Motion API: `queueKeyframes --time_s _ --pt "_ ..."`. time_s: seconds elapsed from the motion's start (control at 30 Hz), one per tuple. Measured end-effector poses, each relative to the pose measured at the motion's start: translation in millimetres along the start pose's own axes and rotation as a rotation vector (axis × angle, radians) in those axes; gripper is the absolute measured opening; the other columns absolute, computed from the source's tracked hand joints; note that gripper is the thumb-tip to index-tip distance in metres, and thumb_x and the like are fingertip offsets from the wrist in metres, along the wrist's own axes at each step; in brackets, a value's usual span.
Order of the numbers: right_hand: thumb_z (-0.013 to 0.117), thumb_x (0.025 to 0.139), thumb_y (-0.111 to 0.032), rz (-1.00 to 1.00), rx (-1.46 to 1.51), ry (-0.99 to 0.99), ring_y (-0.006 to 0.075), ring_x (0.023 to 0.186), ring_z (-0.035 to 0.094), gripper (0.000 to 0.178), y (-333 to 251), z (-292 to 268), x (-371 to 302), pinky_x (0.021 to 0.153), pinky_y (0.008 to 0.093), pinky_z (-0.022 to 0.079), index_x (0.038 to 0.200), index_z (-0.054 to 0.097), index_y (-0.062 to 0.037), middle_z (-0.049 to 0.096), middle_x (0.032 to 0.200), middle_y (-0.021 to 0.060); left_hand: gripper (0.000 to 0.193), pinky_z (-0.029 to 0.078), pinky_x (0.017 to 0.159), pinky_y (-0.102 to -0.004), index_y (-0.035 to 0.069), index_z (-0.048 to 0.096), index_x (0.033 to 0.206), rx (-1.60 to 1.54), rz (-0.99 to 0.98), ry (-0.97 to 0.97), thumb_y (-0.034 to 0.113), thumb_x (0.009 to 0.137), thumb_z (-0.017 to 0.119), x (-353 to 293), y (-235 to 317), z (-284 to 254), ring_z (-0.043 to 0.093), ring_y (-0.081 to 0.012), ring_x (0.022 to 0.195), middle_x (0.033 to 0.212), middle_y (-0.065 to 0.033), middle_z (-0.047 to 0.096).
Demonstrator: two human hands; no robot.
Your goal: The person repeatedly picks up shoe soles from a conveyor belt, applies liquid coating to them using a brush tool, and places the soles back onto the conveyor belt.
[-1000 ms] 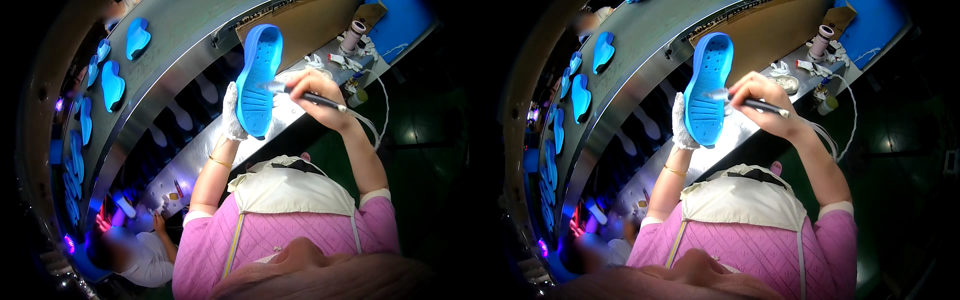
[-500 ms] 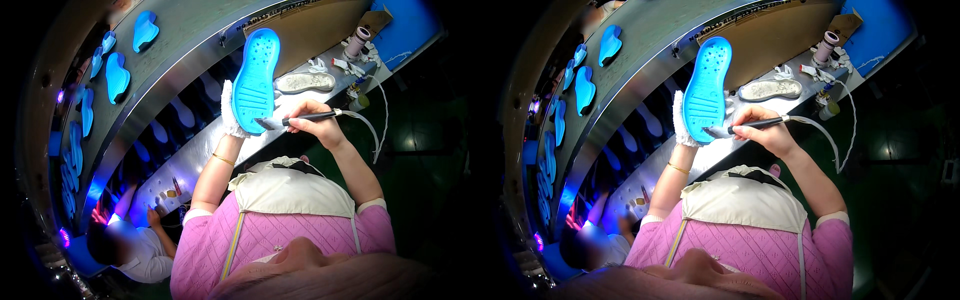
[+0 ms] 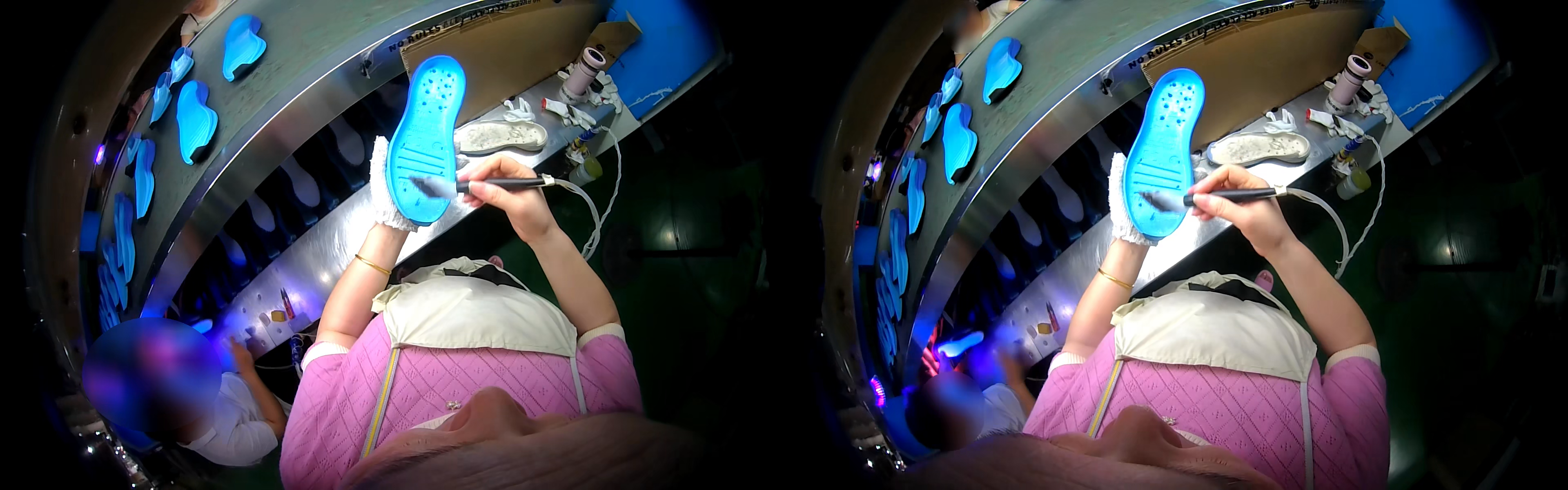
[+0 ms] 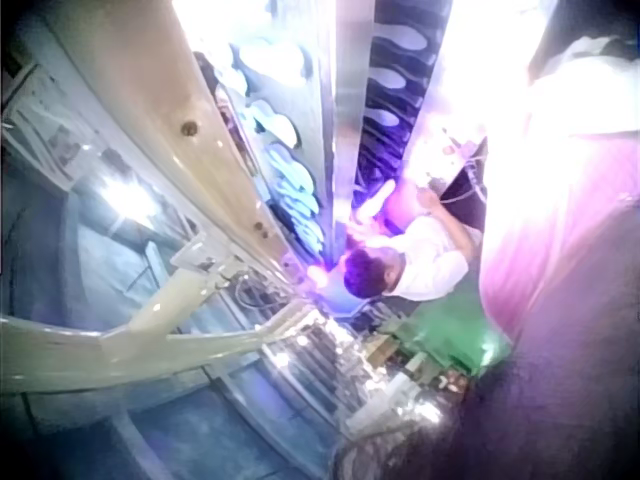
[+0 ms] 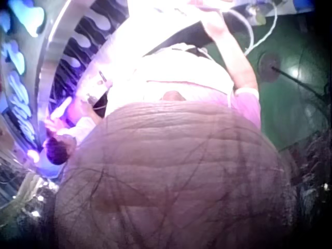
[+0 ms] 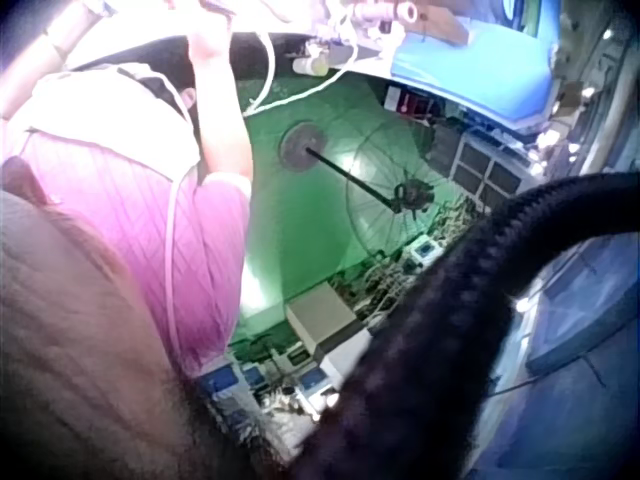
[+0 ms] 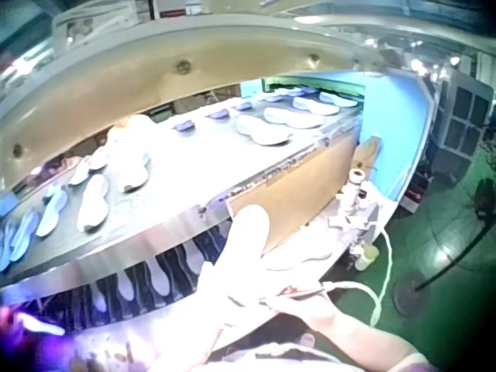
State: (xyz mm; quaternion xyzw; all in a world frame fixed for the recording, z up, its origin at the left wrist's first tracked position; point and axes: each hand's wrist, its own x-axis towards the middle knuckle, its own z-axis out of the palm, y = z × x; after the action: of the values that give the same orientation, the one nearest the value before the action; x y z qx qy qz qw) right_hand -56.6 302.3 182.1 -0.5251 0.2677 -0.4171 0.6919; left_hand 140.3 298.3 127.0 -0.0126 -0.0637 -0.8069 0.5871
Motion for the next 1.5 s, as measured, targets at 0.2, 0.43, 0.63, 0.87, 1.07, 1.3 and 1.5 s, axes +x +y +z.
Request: queueKeyframes --time_s 0.2,0.43,0.63,0.87,1.07,1.3,1.5 --pt "0.064 0.085 -0.006 0.145 0.016 -0.052 0.0144 0.079 0.064 0.011 3.8 4.4 -8.5 0.071 0.0257 0.053 0.092 0.058 0.0004 0.064 0.096 0.0124 0.08 0.04 0.098 -0.0581 -0.001 0.037 0.136 -0.11 -0.062 -0.017 0.064 0.089 0.031 -3.4 -1.8 9.4 0.053 -0.0416 0.111 0.127 -0.0239 0.05" --pt "0.069 0.082 -0.004 0.143 -0.115 -0.14 0.0115 0.083 0.063 0.014 9.8 -3.3 -2.7 0.076 0.0228 0.05 0.094 0.064 0.0 0.065 0.091 0.0074 0.079 0.04 0.098 -0.0589 -0.001 0.034 0.138 -0.128 -0.091 0.035 0.062 0.09 0.03 -9.0 -0.1 11.5 0.053 -0.0421 0.111 0.127 -0.0259 0.05" --pt "0.069 0.079 0.002 -0.199 -0.312 0.007 0.0142 0.093 0.061 0.013 -1.7 -14.7 13.6 0.087 0.0269 0.047 0.091 0.065 0.0001 0.066 0.096 0.0089 0.081 0.042 0.096 -0.0566 -0.003 0.034 0.137 0.138 -0.234 0.049 0.063 0.09 0.031 -10.1 10.7 0.7 0.056 -0.0424 0.108 0.128 -0.0289 0.048" --pt "0.067 0.08 0.001 0.091 -0.204 -0.125 0.0128 0.076 0.062 0.01 7.2 -1.8 0.7 0.069 0.0235 0.05 0.09 0.063 0.0009 0.065 0.092 0.0108 0.074 0.048 0.093 -0.0467 -0.006 0.042 0.131 -0.014 -0.204 0.094 0.057 0.093 0.033 -9.7 10.3 -3.8 0.059 -0.0396 0.104 0.119 -0.026 0.056" --pt "0.066 0.08 0.002 -0.21 -0.265 0.206 0.0133 0.084 0.063 0.01 -22.6 -30.4 11.9 0.075 0.0245 0.05 0.089 0.063 -0.0007 0.065 0.097 0.0101 0.073 0.053 0.087 -0.0469 -0.002 0.042 0.132 0.403 -0.22 0.152 0.059 0.092 0.036 -20.5 7.3 15.0 0.063 -0.036 0.098 0.116 -0.0242 0.058" --pt "0.064 0.07 0.007 -0.511 -1.029 -0.026 0.0248 0.088 0.062 0.016 -43.7 -16.3 3.9 0.078 0.0306 0.049 0.081 0.063 -0.0039 0.063 0.092 0.0097 0.076 0.048 0.094 -0.0487 -0.003 0.039 0.135 0.513 -0.081 0.189 0.059 0.091 0.036 -10.7 10.6 7.9 0.061 -0.0353 0.103 0.122 -0.0234 0.055" --pt "0.064 0.078 0.008 -0.603 -0.738 0.202 0.0156 0.085 0.06 0.01 -65.8 -11.4 -1.8 0.072 0.0231 0.048 0.083 0.06 0.0005 0.06 0.096 0.0102 0.082 0.049 0.091 -0.0523 -0.002 0.033 0.138 0.438 -0.023 -0.149 0.064 0.091 0.025 39.6 49.6 82.8 0.058 -0.0404 0.105 0.125 -0.026 0.051"
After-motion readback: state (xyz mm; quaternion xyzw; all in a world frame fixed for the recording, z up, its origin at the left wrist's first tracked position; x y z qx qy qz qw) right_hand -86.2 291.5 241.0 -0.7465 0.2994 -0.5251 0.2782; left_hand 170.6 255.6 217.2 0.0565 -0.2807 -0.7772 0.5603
